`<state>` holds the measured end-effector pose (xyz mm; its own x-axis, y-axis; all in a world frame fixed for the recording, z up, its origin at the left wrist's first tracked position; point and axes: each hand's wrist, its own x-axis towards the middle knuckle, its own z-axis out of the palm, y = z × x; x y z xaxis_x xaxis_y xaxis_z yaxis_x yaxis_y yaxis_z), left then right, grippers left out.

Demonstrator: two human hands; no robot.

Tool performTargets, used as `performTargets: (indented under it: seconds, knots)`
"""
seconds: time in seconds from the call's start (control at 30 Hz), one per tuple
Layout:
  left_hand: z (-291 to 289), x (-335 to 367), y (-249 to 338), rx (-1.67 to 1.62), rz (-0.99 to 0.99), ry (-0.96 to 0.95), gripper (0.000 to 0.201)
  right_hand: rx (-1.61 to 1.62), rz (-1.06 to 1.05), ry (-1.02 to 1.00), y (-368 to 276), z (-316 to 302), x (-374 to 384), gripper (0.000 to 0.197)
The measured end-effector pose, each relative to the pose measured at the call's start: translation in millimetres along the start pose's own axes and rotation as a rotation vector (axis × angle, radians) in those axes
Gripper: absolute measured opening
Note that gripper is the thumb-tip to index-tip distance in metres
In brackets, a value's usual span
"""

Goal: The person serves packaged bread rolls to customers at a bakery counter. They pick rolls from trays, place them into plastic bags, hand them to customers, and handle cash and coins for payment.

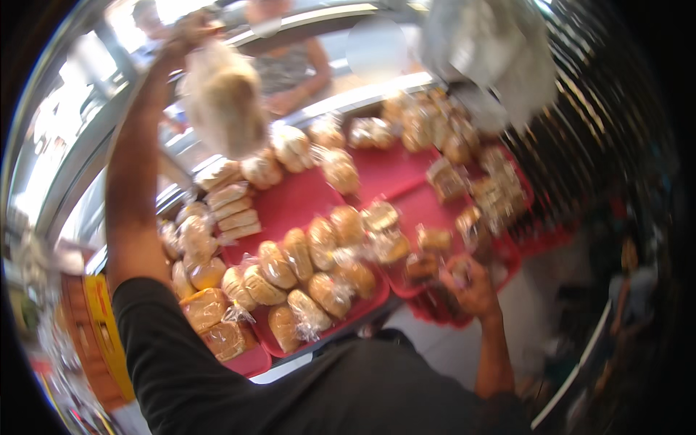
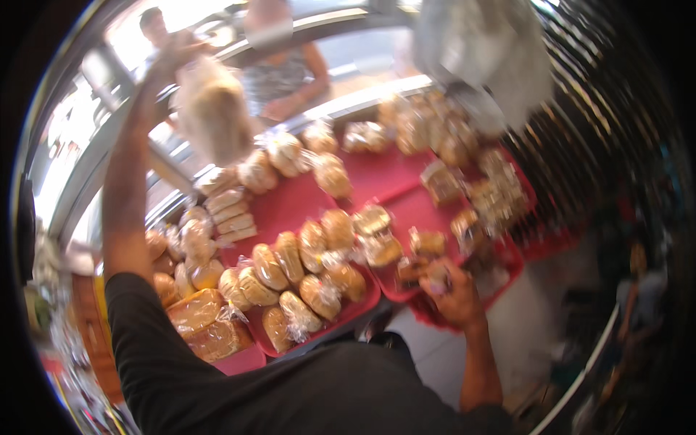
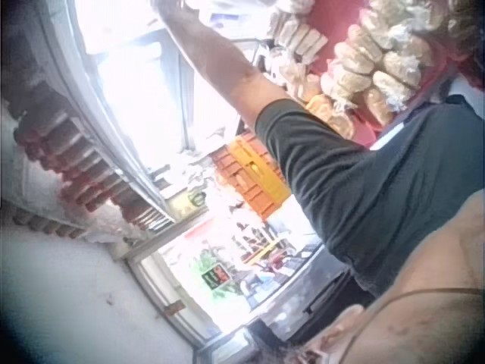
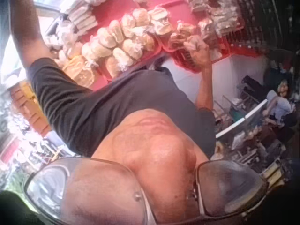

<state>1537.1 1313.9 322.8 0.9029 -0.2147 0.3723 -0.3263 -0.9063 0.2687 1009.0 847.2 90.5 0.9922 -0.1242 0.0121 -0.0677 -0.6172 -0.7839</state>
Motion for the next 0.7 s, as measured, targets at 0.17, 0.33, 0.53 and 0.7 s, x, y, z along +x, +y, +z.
performTargets:
  seconds: [0.17,0.33,0.53,0.7]
  knots:
    - [-13,28,-61,0.045,0.098,0.015,0.046,0.202,-0.032,0.107,18,-9,-23,0.023]
    - [4,74,-61,-0.026,0.105,-0.02,0.054,0.902,0.361,0.181,72,-54,-73,0.055]
    - [-41,74,-40,-0.244,0.085,-0.005,0.063,1.177,0.464,0.32,156,-112,-157,0.062]
    - [40,14,72,-0.014,0.034,0.203,0.058,1.074,0.564,0.436,219,-191,-243,0.064]
